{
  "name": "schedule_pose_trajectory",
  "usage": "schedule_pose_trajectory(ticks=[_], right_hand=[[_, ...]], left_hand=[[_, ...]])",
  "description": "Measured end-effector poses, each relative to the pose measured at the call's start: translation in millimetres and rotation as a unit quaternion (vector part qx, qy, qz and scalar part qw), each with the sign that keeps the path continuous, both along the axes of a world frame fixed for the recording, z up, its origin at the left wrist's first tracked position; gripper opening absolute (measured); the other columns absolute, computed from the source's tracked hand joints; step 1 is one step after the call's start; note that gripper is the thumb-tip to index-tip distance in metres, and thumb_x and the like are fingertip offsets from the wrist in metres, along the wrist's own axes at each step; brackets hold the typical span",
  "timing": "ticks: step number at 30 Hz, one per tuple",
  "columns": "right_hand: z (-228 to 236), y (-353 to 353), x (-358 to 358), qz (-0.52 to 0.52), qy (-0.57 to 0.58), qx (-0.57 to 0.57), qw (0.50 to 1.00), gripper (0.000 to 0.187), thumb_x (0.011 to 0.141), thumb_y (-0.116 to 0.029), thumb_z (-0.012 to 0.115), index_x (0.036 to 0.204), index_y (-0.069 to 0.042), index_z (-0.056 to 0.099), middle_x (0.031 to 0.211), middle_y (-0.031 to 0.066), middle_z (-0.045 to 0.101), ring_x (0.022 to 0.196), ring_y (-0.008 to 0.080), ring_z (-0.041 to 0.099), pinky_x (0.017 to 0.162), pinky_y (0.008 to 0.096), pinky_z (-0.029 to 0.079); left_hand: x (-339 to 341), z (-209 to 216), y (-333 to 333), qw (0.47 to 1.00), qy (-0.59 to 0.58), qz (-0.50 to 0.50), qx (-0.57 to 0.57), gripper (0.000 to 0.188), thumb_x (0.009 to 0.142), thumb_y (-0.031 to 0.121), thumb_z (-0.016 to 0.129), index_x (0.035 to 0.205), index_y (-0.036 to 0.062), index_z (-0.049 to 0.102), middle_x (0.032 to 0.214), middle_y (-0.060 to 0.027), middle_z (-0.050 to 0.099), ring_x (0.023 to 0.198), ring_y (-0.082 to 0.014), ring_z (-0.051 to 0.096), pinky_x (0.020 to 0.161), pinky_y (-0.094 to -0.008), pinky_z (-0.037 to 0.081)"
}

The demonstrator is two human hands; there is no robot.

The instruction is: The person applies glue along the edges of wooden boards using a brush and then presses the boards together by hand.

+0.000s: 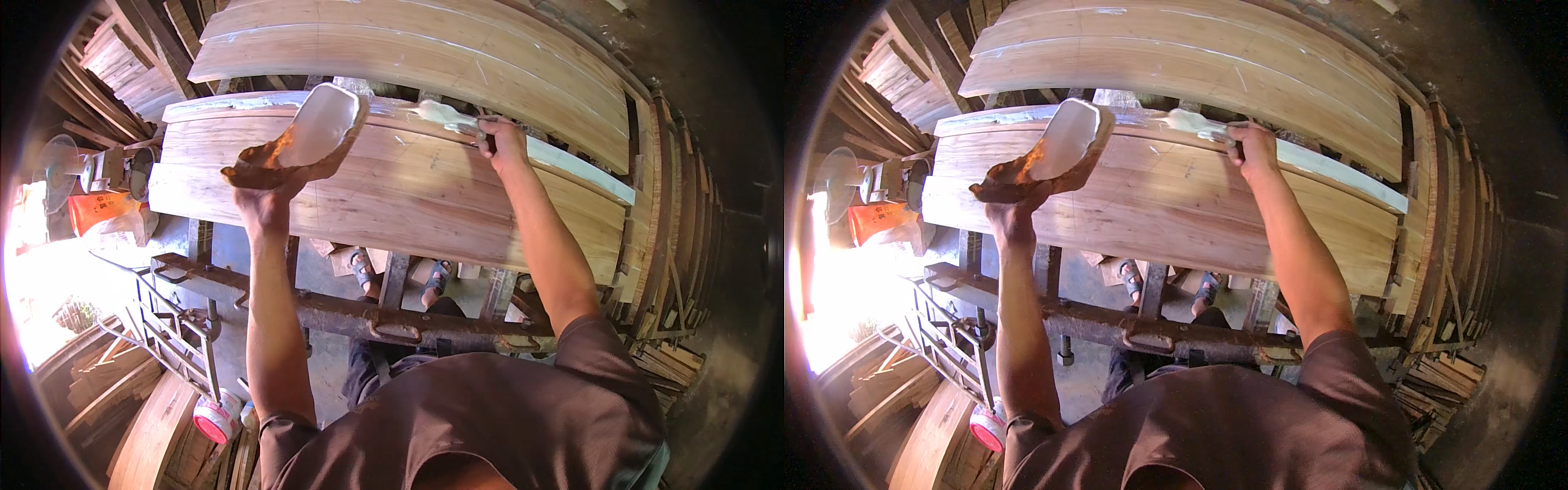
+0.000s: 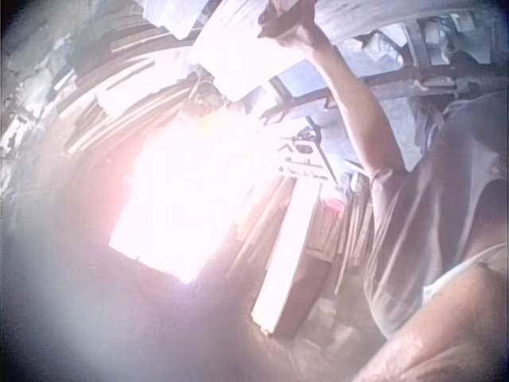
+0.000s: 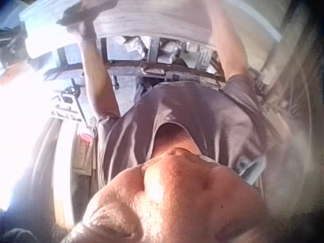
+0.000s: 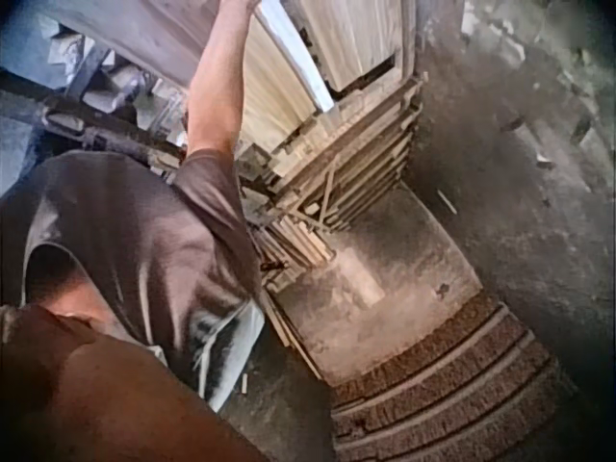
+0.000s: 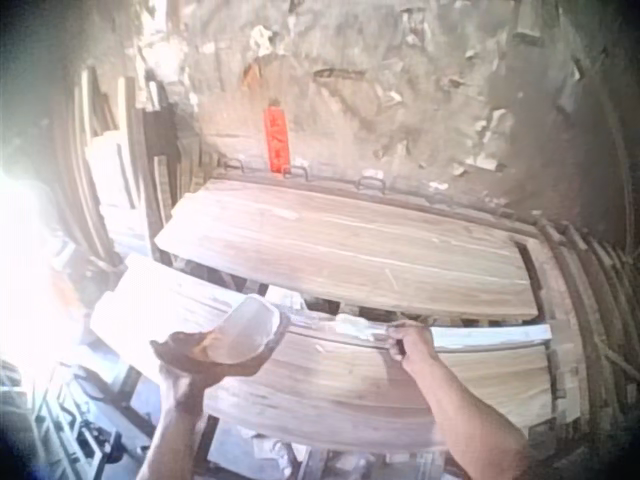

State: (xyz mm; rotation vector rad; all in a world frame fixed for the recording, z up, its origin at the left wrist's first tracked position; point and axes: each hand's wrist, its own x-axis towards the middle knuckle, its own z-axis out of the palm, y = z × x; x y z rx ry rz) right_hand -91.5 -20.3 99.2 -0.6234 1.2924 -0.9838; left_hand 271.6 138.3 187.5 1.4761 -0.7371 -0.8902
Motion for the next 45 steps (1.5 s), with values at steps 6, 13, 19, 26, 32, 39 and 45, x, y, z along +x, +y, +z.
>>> schedule_pose_trajectory(ticks=[6, 13, 19, 26, 32, 39, 45], right_hand=[[-26.1, -23.3, 37.7, 0.005, 0.278, -0.068, 0.958, 0.009, 0.083, -0.003, 0.066, 0.088, -0.001, 0.073, 0.067, 0.0051, 0.063, 0.050, 0.0107, 0.052, 0.041, 0.0252, 0.037], [-48.8, -56.6, 191.0, 0.133, 0.315, -0.146, 0.928, 0.014, 0.078, -0.011, 0.067, 0.087, -0.003, 0.073, 0.066, 0.0045, 0.064, 0.054, 0.0124, 0.056, 0.048, 0.0290, 0.042], [-18.5, -26.7, 13.3, 0.075, 0.383, -0.014, 0.921, 0.006, 0.084, -0.006, 0.065, 0.088, -0.008, 0.070, 0.065, -0.0020, 0.057, 0.052, 0.0085, 0.048, 0.043, 0.0253, 0.033], [7.7, -40.7, 66.8, 0.106, 0.407, 0.004, 0.907, 0.005, 0.084, -0.005, 0.063, 0.083, -0.006, 0.069, 0.063, -0.0004, 0.056, 0.045, 0.0092, 0.044, 0.038, 0.0250, 0.029], [-28.2, -86.8, 354.8, 0.180, 0.247, -0.091, 0.948, 0.009, 0.081, -0.003, 0.061, 0.087, 0.001, 0.068, 0.062, 0.0042, 0.059, 0.044, 0.0095, 0.050, 0.037, 0.0238, 0.031], [-27.7, -111.9, 507.0, 0.260, 0.260, -0.159, 0.916, 0.007, 0.078, -0.002, 0.061, 0.077, 0.001, 0.067, 0.060, 0.0059, 0.059, 0.044, 0.0130, 0.051, 0.038, 0.0291, 0.034], [-11.3, -86.5, 308.5, 0.246, 0.351, -0.037, 0.903, 0.010, 0.085, -0.005, 0.063, 0.076, -0.008, 0.061, 0.061, -0.0014, 0.053, 0.043, 0.0078, 0.044, 0.036, 0.0226, 0.031]], left_hand=[[68.4, -57.5, 11.1, 0.998, -0.065, -0.009, -0.013, 0.066, 0.064, -0.006, 0.085, 0.122, -0.0002, 0.053, 0.113, -0.0091, 0.064, 0.105, -0.0195, 0.061, 0.091, -0.0314, 0.051], [146.8, -73.3, 11.2, 0.976, -0.206, -0.055, 0.042, 0.073, 0.063, -0.003, 0.088, 0.126, -0.0005, 0.051, 0.118, -0.0102, 0.062, 0.109, -0.0193, 0.061, 0.095, -0.0329, 0.051], [191.8, -94.5, 23.3, 0.982, -0.157, -0.101, 0.040, 0.087, 0.069, -0.002, 0.085, 0.142, 0.0042, 0.039, 0.132, -0.0135, 0.057, 0.122, -0.0235, 0.057, 0.102, -0.0370, 0.050], [188.5, -141.5, 21.0, 0.994, -0.077, -0.069, 0.026, 0.087, 0.062, 0.004, 0.091, 0.136, 0.0025, 0.046, 0.127, -0.0119, 0.059, 0.119, -0.0238, 0.058, 0.102, -0.0374, 0.047], [227.9, -129.0, 23.4, 0.995, -0.087, -0.047, 0.031, 0.083, 0.060, -0.001, 0.088, 0.134, 0.0016, 0.049, 0.124, -0.0112, 0.062, 0.117, -0.0232, 0.059, 0.101, -0.0372, 0.048], [291.5, -139.4, 30.4, 0.991, -0.089, -0.020, 0.097, 0.088, 0.061, 0.007, 0.092, 0.136, 0.0018, 0.047, 0.132, -0.0131, 0.058, 0.123, -0.0251, 0.056, 0.107, -0.0386, 0.045], [298.8, -221.5, 47.4, 0.960, -0.277, -0.022, 0.033, 0.085, 0.066, 0.024, 0.086, 0.136, -0.0009, 0.047, 0.133, -0.0198, 0.054, 0.127, -0.0351, 0.051, 0.110, -0.0427, 0.039]])
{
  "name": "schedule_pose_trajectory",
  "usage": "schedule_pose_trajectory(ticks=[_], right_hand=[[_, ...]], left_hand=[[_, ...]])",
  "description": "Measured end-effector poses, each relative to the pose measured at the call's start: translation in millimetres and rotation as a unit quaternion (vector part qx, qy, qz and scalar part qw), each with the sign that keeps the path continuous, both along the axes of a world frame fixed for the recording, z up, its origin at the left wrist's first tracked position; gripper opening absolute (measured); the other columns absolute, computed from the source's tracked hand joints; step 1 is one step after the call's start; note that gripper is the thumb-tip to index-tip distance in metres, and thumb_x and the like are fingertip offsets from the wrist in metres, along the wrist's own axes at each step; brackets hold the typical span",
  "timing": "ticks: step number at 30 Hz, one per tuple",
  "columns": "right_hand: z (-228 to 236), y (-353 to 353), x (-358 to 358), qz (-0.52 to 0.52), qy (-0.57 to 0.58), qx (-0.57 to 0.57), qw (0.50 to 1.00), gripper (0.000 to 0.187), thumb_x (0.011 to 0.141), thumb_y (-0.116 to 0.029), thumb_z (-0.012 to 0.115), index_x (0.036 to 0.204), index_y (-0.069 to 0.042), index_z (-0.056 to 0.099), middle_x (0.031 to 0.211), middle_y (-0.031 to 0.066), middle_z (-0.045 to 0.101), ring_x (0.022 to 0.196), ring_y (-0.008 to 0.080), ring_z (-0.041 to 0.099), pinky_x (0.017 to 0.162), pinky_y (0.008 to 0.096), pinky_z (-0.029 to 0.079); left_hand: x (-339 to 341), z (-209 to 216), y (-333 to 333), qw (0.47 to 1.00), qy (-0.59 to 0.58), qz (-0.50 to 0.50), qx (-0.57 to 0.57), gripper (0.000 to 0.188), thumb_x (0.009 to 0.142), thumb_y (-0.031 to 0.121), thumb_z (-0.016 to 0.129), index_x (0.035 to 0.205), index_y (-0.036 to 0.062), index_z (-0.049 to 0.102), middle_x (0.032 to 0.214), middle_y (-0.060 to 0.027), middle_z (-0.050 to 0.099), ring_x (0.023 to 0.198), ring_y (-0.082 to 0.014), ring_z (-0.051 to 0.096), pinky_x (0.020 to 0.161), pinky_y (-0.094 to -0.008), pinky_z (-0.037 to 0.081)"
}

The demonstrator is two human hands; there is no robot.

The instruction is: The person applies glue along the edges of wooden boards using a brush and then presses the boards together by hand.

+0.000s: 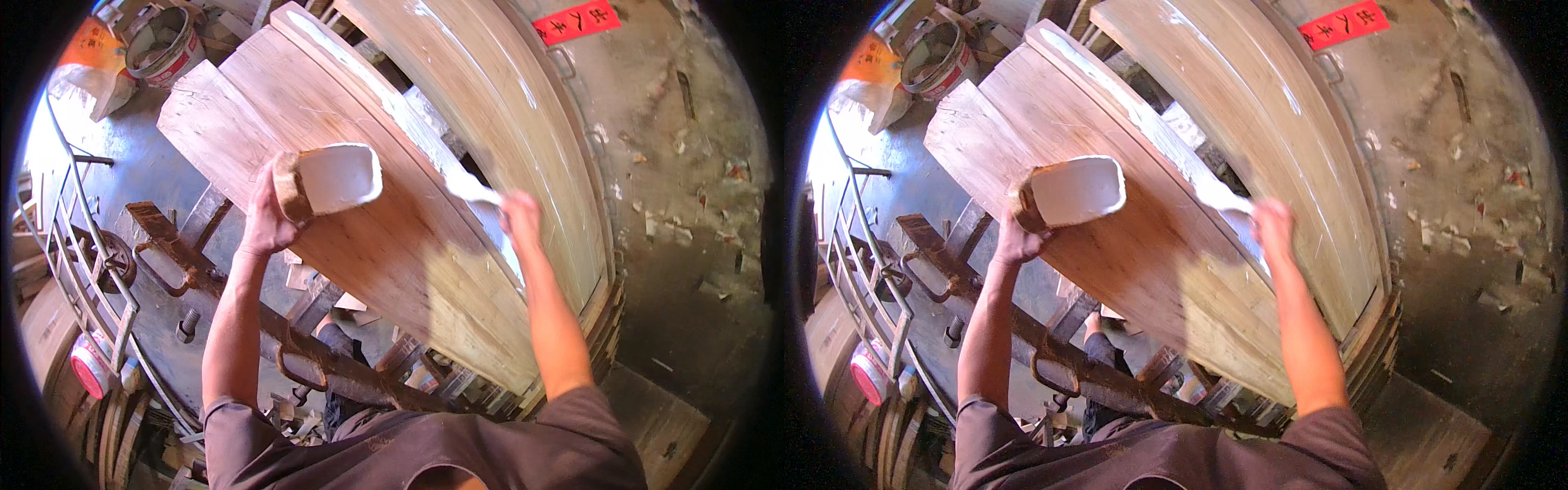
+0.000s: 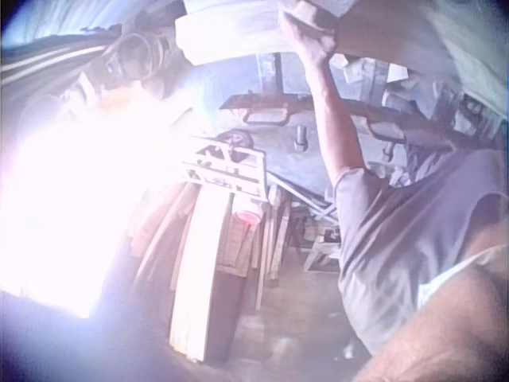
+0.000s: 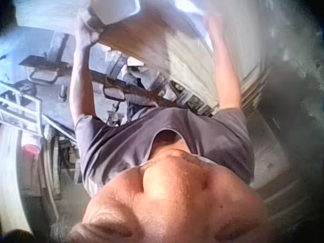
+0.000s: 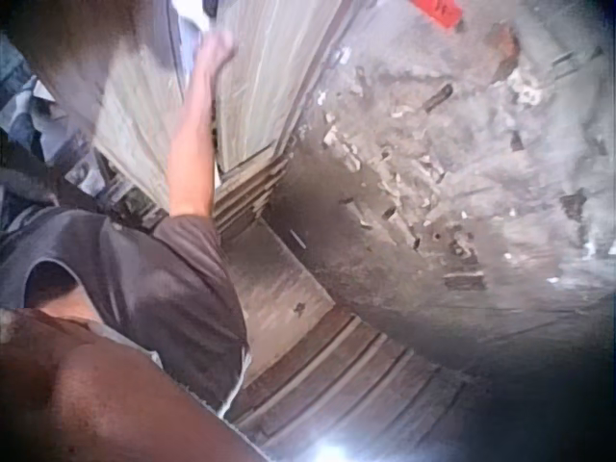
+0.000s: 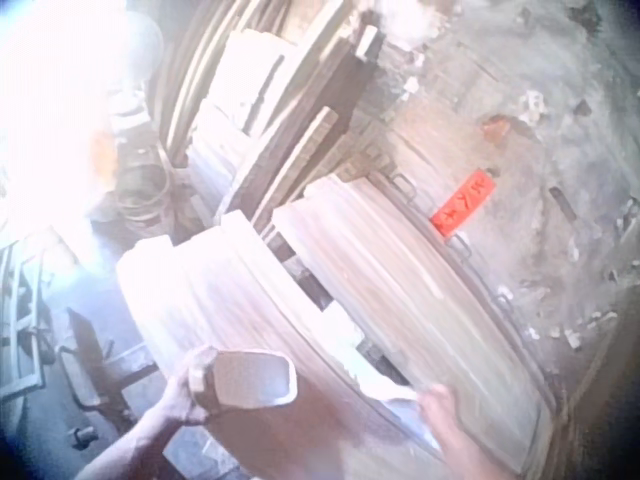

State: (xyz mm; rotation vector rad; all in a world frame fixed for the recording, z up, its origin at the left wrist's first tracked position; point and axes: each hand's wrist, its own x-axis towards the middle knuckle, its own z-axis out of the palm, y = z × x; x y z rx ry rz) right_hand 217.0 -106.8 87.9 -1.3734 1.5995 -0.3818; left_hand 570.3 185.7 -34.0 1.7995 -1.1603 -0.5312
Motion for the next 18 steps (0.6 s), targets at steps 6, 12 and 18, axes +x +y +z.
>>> schedule_pose_trajectory(ticks=[6, 12, 18], right_hand=[[23.9, 15.8, -10.9, -0.094, 0.009, -0.002, 0.995, 0.011, 0.083, -0.003, 0.062, 0.091, 0.001, 0.068, 0.062, 0.0056, 0.059, 0.043, 0.0106, 0.050, 0.036, 0.0244, 0.031], [-14.3, -0.2, 203.9, 0.024, -0.130, -0.026, 0.991, 0.010, 0.085, -0.001, 0.061, 0.093, 0.004, 0.066, 0.065, 0.0055, 0.059, 0.047, 0.0108, 0.051, 0.040, 0.0243, 0.036], [-30.6, -29.1, 395.0, 0.085, -0.154, -0.085, 0.981, 0.005, 0.080, 0.000, 0.062, 0.080, 0.004, 0.064, 0.064, 0.0093, 0.061, 0.044, 0.0133, 0.054, 0.036, 0.0251, 0.035]], left_hand=[[-3.7, 23.6, -15.5, 0.997, -0.006, 0.028, -0.074, 0.083, 0.061, 0.029, 0.080, 0.132, -0.0010, 0.049, 0.125, -0.0219, 0.057, 0.121, -0.0405, 0.053, 0.107, -0.0463, 0.040], [-0.1, 23.0, -13.3, 0.994, 0.036, 0.046, -0.087, 0.088, 0.059, 0.036, 0.079, 0.134, 0.0005, 0.050, 0.131, -0.0179, 0.056, 0.125, -0.0381, 0.051, 0.110, -0.0467, 0.038], [3.8, 26.2, -13.7, 0.994, 0.020, 0.048, -0.093, 0.080, 0.061, 0.019, 0.075, 0.133, -0.0011, 0.047, 0.125, -0.0203, 0.058, 0.119, -0.0425, 0.054, 0.108, -0.0488, 0.040]])
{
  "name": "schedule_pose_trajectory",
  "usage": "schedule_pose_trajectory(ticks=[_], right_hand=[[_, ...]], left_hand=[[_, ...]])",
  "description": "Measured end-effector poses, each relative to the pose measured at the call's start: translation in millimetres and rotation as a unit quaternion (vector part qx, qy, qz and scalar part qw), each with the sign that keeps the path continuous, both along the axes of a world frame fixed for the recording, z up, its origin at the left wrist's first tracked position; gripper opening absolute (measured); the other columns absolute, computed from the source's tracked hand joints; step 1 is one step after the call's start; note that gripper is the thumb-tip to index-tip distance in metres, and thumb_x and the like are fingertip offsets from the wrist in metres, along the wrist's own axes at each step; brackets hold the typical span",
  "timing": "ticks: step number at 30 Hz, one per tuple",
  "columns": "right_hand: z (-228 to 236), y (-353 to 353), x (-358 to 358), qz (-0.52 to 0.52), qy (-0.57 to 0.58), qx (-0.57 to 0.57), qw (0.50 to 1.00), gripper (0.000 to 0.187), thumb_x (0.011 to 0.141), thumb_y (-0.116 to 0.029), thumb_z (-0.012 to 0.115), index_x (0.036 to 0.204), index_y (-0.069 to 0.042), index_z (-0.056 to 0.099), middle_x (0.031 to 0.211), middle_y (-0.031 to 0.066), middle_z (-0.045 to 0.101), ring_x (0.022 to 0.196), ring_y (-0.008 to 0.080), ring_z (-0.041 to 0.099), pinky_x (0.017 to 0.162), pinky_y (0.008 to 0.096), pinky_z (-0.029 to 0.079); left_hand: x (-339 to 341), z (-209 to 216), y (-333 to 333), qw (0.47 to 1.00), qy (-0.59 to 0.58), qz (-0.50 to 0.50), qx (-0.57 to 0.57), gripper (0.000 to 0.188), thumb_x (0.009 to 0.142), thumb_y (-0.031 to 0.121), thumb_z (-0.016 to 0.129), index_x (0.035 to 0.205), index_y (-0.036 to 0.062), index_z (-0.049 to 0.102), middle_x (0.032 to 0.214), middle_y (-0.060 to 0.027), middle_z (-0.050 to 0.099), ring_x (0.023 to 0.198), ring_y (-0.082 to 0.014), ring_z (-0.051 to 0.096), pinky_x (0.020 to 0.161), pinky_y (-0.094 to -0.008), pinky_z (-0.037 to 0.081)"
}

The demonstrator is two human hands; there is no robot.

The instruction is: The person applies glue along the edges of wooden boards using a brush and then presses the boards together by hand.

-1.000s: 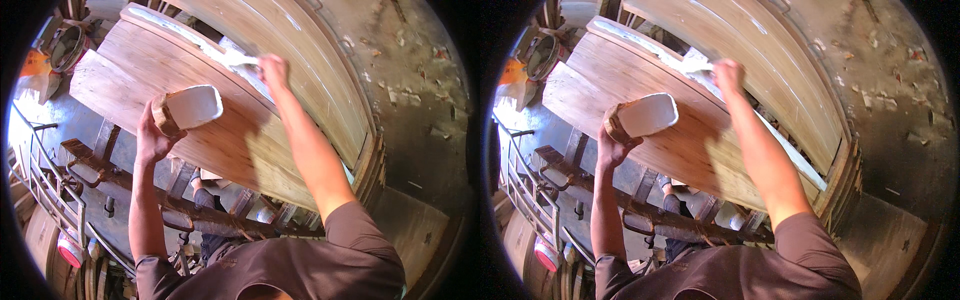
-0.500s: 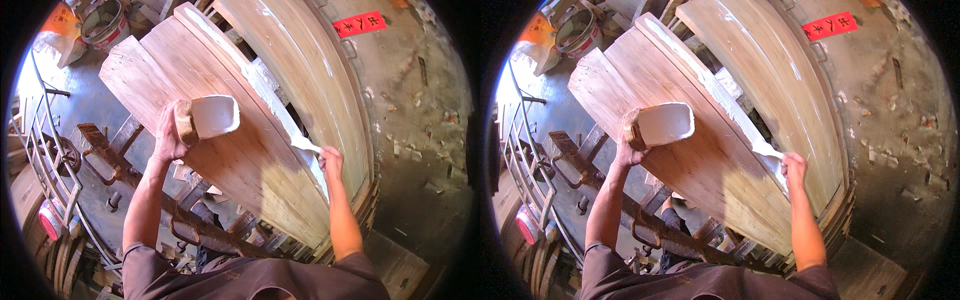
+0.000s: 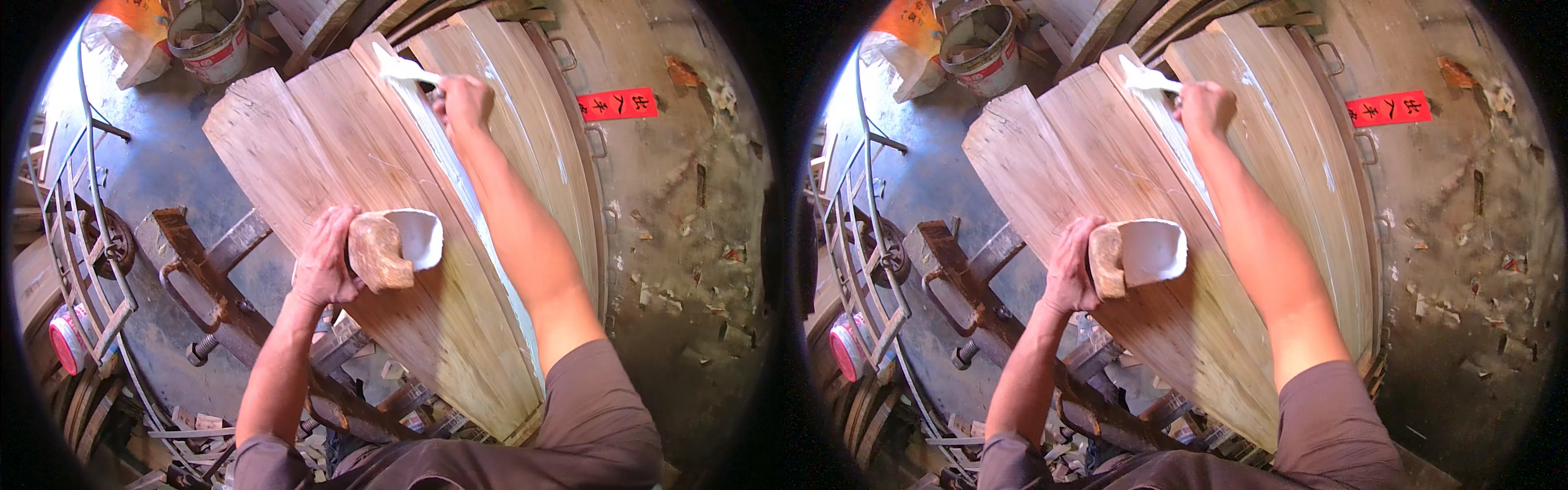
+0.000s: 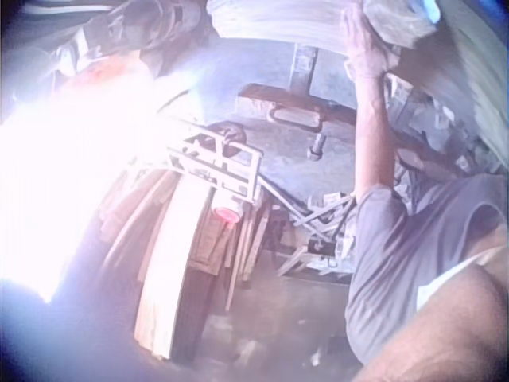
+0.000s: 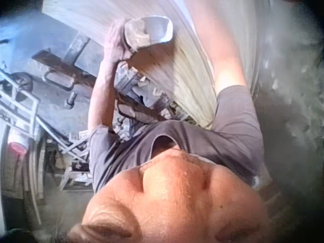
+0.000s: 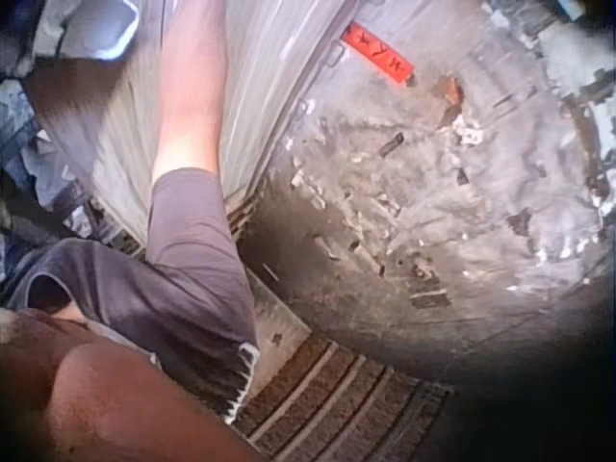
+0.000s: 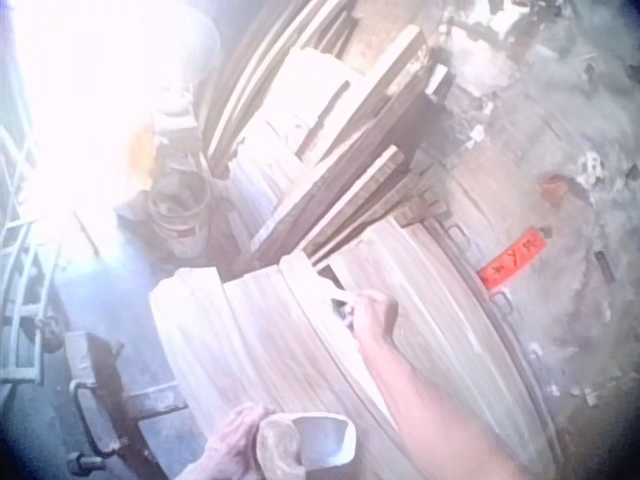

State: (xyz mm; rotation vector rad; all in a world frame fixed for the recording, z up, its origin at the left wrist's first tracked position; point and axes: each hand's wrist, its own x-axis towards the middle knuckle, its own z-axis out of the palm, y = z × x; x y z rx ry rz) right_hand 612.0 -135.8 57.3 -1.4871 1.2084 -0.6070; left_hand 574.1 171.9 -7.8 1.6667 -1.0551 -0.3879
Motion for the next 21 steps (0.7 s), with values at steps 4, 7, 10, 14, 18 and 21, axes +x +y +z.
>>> schedule_pose_trajectory(ticks=[4, 7, 10, 14, 18, 21], right_hand=[[-9.4, -19.1, 66.5, 0.040, -0.015, -0.012, 0.999, 0.011, 0.078, -0.003, 0.060, 0.077, 0.006, 0.066, 0.065, 0.0158, 0.065, 0.047, 0.0185, 0.063, 0.038, 0.0295, 0.043], [-7.4, -15.8, 71.0, 0.052, -0.088, 0.033, 0.994, 0.007, 0.080, -0.001, 0.061, 0.078, 0.004, 0.065, 0.067, 0.0131, 0.064, 0.046, 0.0168, 0.060, 0.037, 0.0287, 0.039], [3.8, -4.8, 14.4, 0.072, -0.058, 0.067, 0.993, 0.003, 0.084, -0.001, 0.063, 0.087, 0.000, 0.063, 0.066, 0.0060, 0.057, 0.046, 0.0124, 0.049, 0.039, 0.0267, 0.033], [16.3, -12.1, -137.9, 0.048, 0.068, 0.107, 0.991, 0.005, 0.084, -0.002, 0.062, 0.088, -0.001, 0.065, 0.064, 0.0035, 0.057, 0.044, 0.0104, 0.049, 0.037, 0.0251, 0.033], [47.7, -5.6, -206.3, -0.029, 0.157, 0.081, 0.984, 0.008, 0.083, 0.000, 0.062, 0.090, 0.002, 0.066, 0.064, 0.0053, 0.059, 0.043, 0.0106, 0.049, 0.036, 0.0247, 0.032], [43.9, -9.0, -187.1, -0.048, 0.111, 0.070, 0.990, 0.008, 0.083, 0.000, 0.061, 0.089, 0.003, 0.066, 0.064, 0.0058, 0.059, 0.043, 0.0112, 0.050, 0.037, 0.0247, 0.032]], left_hand=[[-0.3, 3.0, -3.1, 1.000, -0.010, 0.007, 0.006, 0.084, 0.059, 0.019, 0.078, 0.135, -0.0007, 0.048, 0.126, -0.0196, 0.058, 0.119, -0.0427, 0.054, 0.109, -0.0475, 0.040], [-1.0, 4.3, -1.4, 1.000, -0.009, 0.011, 0.014, 0.085, 0.059, 0.019, 0.079, 0.136, -0.0009, 0.047, 0.129, -0.0195, 0.058, 0.121, -0.0427, 0.054, 0.109, -0.0480, 0.041], [-1.0, -1.8, 2.1, 1.000, 0.000, 0.006, 0.024, 0.093, 0.054, 0.018, 0.080, 0.137, 0.0002, 0.043, 0.130, -0.0181, 0.057, 0.125, -0.0399, 0.051, 0.113, -0.0467, 0.038], [0.5, 0.8, 3.3, 1.000, -0.009, 0.007, 0.026, 0.094, 0.054, 0.016, 0.080, 0.138, 0.0004, 0.042, 0.129, -0.0181, 0.057, 0.124, -0.0399, 0.052, 0.114, -0.0467, 0.037], [1.2, 1.6, 1.1, 1.000, -0.003, 0.006, 0.011, 0.092, 0.055, 0.015, 0.078, 0.138, 0.0000, 0.042, 0.128, -0.0184, 0.057, 0.121, -0.0394, 0.054, 0.114, -0.0478, 0.036], [-0.1, 4.1, -2.0, 1.000, 0.000, 0.001, 0.005, 0.091, 0.054, 0.015, 0.078, 0.137, -0.0004, 0.042, 0.128, -0.0187, 0.057, 0.121, -0.0386, 0.054, 0.114, -0.0486, 0.036]])
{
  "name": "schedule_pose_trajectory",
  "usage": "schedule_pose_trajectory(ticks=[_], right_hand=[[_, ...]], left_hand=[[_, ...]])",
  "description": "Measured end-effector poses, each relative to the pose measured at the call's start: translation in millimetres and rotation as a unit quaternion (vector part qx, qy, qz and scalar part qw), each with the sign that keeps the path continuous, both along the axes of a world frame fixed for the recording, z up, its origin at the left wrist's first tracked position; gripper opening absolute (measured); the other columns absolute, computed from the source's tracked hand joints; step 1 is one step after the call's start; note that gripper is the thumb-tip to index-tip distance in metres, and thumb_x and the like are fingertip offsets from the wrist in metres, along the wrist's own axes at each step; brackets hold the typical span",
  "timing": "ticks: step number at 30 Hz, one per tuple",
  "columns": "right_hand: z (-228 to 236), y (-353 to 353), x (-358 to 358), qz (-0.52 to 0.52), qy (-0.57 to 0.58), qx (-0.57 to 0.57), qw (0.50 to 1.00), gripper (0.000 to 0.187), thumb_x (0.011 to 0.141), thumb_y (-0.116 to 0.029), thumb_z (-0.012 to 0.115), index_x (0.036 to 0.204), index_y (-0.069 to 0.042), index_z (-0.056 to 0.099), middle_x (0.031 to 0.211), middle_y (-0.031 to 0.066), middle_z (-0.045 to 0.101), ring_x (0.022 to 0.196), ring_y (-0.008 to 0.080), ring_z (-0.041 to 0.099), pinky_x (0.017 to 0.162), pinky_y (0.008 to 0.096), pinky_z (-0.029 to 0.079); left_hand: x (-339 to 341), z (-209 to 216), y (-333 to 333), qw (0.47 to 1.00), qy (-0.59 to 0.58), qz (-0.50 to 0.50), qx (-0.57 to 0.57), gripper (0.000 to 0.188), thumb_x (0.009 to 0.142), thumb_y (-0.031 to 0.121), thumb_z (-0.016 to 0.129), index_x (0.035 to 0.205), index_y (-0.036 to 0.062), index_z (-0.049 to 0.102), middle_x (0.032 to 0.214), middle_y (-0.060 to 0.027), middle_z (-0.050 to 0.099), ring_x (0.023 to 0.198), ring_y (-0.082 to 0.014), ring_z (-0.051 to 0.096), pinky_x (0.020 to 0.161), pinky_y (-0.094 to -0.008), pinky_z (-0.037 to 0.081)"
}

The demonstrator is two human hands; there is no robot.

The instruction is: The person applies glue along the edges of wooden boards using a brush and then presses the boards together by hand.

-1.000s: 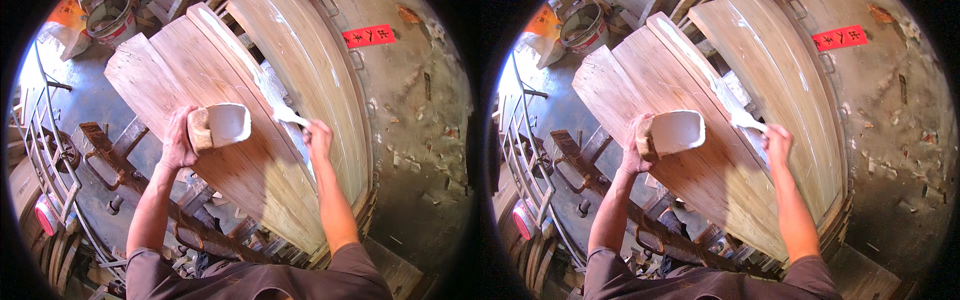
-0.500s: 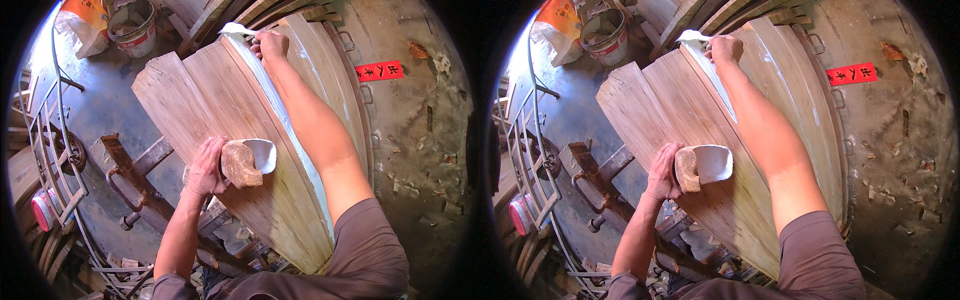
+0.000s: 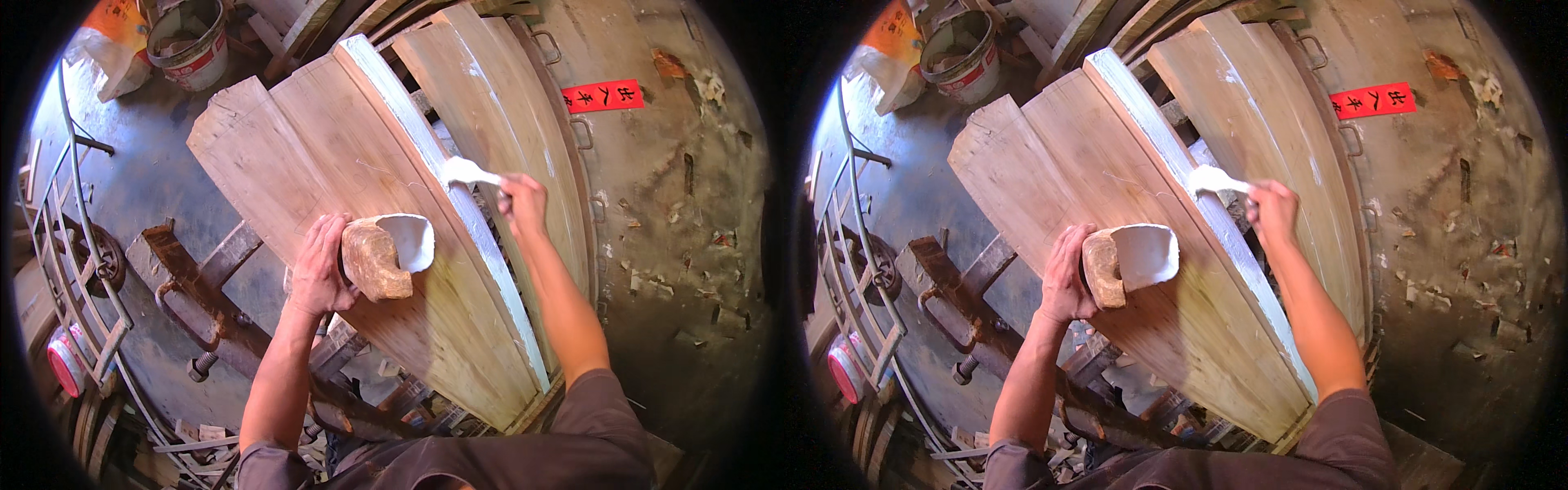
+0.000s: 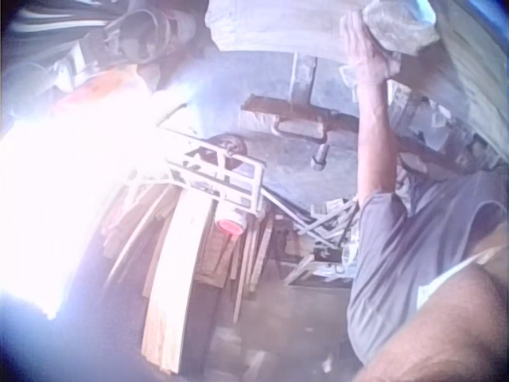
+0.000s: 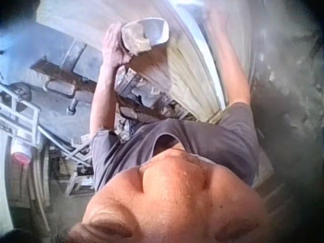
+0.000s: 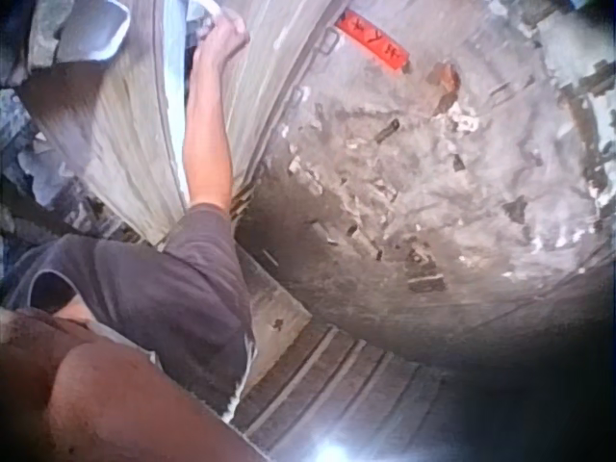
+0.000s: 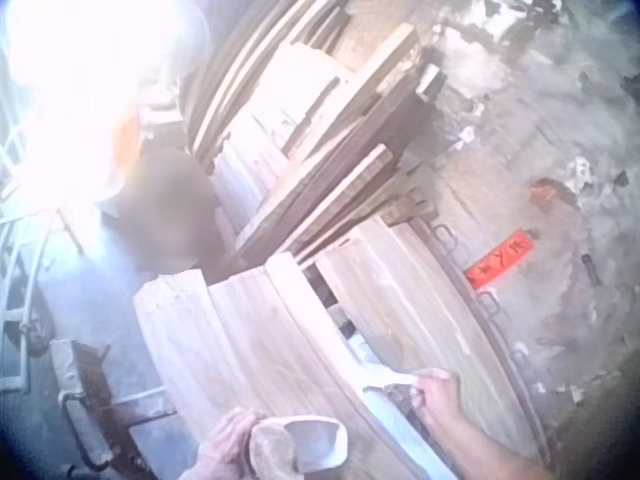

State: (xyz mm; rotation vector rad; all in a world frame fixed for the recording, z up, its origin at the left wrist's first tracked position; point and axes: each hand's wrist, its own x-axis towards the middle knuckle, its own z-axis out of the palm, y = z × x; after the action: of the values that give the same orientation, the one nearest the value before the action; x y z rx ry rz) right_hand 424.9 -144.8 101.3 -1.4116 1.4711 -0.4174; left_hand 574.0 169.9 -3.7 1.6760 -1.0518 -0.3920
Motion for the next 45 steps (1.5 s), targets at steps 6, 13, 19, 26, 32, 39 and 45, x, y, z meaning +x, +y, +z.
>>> schedule_pose_trajectory(ticks=[6, 13, 19, 26, 32, 39, 45], right_hand=[[-40.3, -9.7, 171.2, 0.037, -0.116, -0.042, 0.992, 0.003, 0.081, 0.000, 0.062, 0.081, 0.002, 0.063, 0.064, 0.0088, 0.060, 0.045, 0.0145, 0.054, 0.038, 0.0279, 0.035], [-48.6, -19.8, 259.0, 0.039, -0.171, 0.019, 0.984, 0.007, 0.085, -0.003, 0.063, 0.079, 0.001, 0.061, 0.066, 0.0091, 0.059, 0.045, 0.0152, 0.052, 0.039, 0.0287, 0.035], [-51.2, 3.3, 105.0, 0.114, -0.122, -0.056, 0.984, 0.008, 0.074, -0.004, 0.062, 0.069, -0.001, 0.059, 0.056, 0.0045, 0.054, 0.042, 0.0123, 0.050, 0.037, 0.0293, 0.033], [9.0, 55.0, -230.8, -0.111, 0.131, -0.002, 0.985, 0.005, 0.085, -0.006, 0.063, 0.088, -0.003, 0.066, 0.063, -0.0004, 0.054, 0.045, 0.0082, 0.044, 0.038, 0.0243, 0.030], [14.9, 55.0, -245.6, -0.149, 0.070, 0.004, 0.986, 0.007, 0.084, -0.005, 0.063, 0.089, -0.002, 0.066, 0.063, 0.0012, 0.055, 0.043, 0.0089, 0.044, 0.036, 0.0244, 0.029], [-37.5, 14.8, 55.2, -0.002, -0.111, -0.031, 0.993, 0.003, 0.084, 0.000, 0.061, 0.086, -0.001, 0.064, 0.065, 0.0031, 0.057, 0.046, 0.0099, 0.048, 0.037, 0.0243, 0.032], [-63.0, -18.8, 239.5, 0.038, -0.160, -0.012, 0.986, 0.010, 0.082, 0.001, 0.064, 0.075, 0.001, 0.058, 0.066, 0.0089, 0.057, 0.047, 0.0141, 0.051, 0.038, 0.0287, 0.031]], left_hand=[[0.8, -2.4, 0.4, 1.000, -0.008, 0.008, 0.003, 0.084, 0.061, 0.022, 0.082, 0.134, -0.0023, 0.047, 0.122, -0.0190, 0.060, 0.116, -0.0399, 0.058, 0.108, -0.0493, 0.040], [-0.7, -1.8, 1.3, 1.000, -0.001, 0.003, 0.019, 0.091, 0.052, 0.013, 0.076, 0.136, 0.0000, 0.044, 0.128, -0.0181, 0.057, 0.124, -0.0394, 0.053, 0.113, -0.0477, 0.037], [-1.2, -6.7, -1.5, 1.000, -0.005, 0.001, -0.001, 0.091, 0.053, 0.015, 0.075, 0.137, -0.0017, 0.044, 0.128, -0.0199, 0.058, 0.123, -0.0403, 0.054, 0.114, -0.0488, 0.036], [-3.8, -4.6, -0.9, 1.000, 0.006, 0.013, 0.001, 0.087, 0.059, 0.022, 0.079, 0.136, -0.0016, 0.046, 0.127, -0.0208, 0.058, 0.123, -0.0412, 0.053, 0.113, -0.0490, 0.036], [-7.1, -2.6, -1.8, 1.000, 0.004, 0.008, -0.003, 0.088, 0.061, 0.025, 0.081, 0.137, -0.0011, 0.044, 0.127, -0.0203, 0.058, 0.123, -0.0409, 0.053, 0.112, -0.0490, 0.037], [-2.9, -2.2, 0.4, 1.000, -0.006, 0.005, 0.005, 0.091, 0.056, 0.018, 0.079, 0.138, 0.0002, 0.043, 0.129, -0.0188, 0.057, 0.124, -0.0409, 0.052, 0.113, -0.0483, 0.037], [-6.7, -9.0, -1.1, 1.000, -0.013, 0.005, 0.020, 0.093, 0.053, 0.016, 0.079, 0.138, 0.0011, 0.043, 0.131, -0.0170, 0.056, 0.126, -0.0404, 0.051, 0.113, -0.0471, 0.038]])
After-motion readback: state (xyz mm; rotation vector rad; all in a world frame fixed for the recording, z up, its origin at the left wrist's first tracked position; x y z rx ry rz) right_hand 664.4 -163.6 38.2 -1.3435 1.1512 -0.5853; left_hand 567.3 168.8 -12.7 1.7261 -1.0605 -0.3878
